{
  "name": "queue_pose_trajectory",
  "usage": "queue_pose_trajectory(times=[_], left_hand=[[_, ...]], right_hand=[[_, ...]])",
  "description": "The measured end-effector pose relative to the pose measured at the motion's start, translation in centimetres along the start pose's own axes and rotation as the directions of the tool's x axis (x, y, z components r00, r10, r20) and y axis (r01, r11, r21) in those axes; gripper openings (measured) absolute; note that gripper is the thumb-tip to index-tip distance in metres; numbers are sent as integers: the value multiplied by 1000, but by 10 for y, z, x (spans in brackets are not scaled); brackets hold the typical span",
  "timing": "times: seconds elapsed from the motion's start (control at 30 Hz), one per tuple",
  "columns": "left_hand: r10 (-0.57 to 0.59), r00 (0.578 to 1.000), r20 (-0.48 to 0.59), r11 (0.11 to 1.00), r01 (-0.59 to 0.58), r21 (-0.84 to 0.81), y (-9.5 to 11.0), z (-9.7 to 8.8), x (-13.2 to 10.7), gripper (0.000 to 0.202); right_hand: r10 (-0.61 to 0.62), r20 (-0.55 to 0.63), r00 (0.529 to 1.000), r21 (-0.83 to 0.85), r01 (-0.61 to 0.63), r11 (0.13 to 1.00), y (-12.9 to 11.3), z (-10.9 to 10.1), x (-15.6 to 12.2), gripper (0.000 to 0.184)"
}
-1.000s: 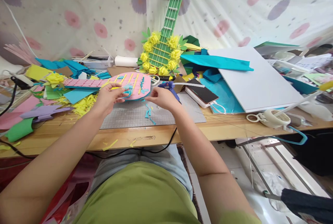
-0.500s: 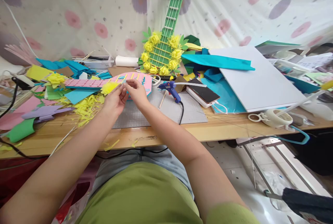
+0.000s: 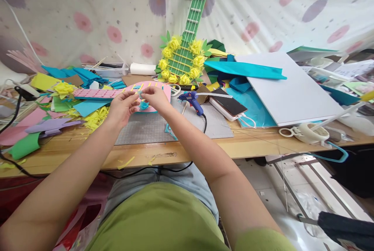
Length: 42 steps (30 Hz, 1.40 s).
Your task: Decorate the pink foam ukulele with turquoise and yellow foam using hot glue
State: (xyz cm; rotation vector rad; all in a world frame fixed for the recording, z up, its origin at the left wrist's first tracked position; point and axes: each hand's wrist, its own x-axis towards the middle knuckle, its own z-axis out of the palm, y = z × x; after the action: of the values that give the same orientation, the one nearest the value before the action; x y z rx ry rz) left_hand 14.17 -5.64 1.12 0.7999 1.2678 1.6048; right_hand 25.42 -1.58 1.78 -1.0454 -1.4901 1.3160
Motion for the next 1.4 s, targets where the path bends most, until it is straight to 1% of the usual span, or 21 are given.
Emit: queue_pose_trajectory(times=[0.07,0.17,0.27,0.37,0.4,0.47,0.5,0.53,0.57,0.63,0.67,0.7,0.77,0.87,0.93,1.03,1.17,1.2,1.27,1.37,1.4], left_hand=[[12,1000,11,999,-13,51,1,0,1,27],[30,999,-15,996,-29,80,-1,1,2,29],[37,999,-34,997,-34,74,-4,3,3,30],[59,998,-8,992,-58,116,-6,4,5,28],[93,996,11,984,-94,149,-6,3,6,27],[230,970,76,930,-242,277,-6,-1,11,28],[317,939,133,867,-344,361,-5,-4,15,29],[392,892,223,756,-451,475,-4,-9,19,33],[422,838,345,616,-545,569,-3,-15,25,37],[326,729,602,363,-684,633,1,-27,36,52],[241,680,693,271,-732,625,3,-34,42,63],[159,650,744,203,-758,619,5,-40,48,75],[56,637,769,92,-770,631,10,-50,59,92],[22,694,720,-15,-719,694,15,-58,70,98],[28,706,708,-49,-706,707,15,-58,73,96],[48,699,714,-72,-710,700,13,-55,74,91],[127,725,677,-80,-672,736,7,-48,75,87],[148,723,675,-76,-672,737,6,-45,74,86],[175,684,708,-59,-711,701,4,-40,73,81],[199,581,789,-26,-802,597,2,-28,68,64],[213,560,801,-21,-817,577,1,-24,66,57]], right_hand=[[8,19,1000,-20,-7,1000,-2,-2,0,10],[40,26,999,-6,-40,999,0,-3,0,9],[102,49,994,89,-106,990,4,-4,-1,7],[120,33,992,183,-125,975,6,-5,-1,8],[119,16,993,192,-120,974,5,-7,-1,9],[120,-13,993,161,-116,980,4,-13,-1,12],[123,-29,992,124,-118,985,4,-17,0,13],[128,-45,991,75,-124,989,4,-22,0,15],[138,-62,989,20,-137,990,5,-27,0,16],[168,-89,982,-78,-175,981,10,-36,-1,19],[186,-99,978,-107,-196,975,14,-40,-1,20],[199,-110,974,-120,-211,970,18,-43,-2,21],[209,-136,968,-96,-222,970,27,-46,-3,21],[195,-179,964,13,-196,980,38,-46,-2,21],[175,-185,967,74,-164,984,44,-45,1,20],[145,-192,971,114,-125,986,49,-46,9,20],[160,-219,963,136,-132,982,52,-51,24,20],[169,-230,958,132,-141,981,53,-52,26,20],[179,-253,951,102,-158,982,52,-52,28,21],[175,-240,955,-39,-189,981,50,-47,23,22],[180,-209,961,-99,-204,974,48,-45,20,21]])
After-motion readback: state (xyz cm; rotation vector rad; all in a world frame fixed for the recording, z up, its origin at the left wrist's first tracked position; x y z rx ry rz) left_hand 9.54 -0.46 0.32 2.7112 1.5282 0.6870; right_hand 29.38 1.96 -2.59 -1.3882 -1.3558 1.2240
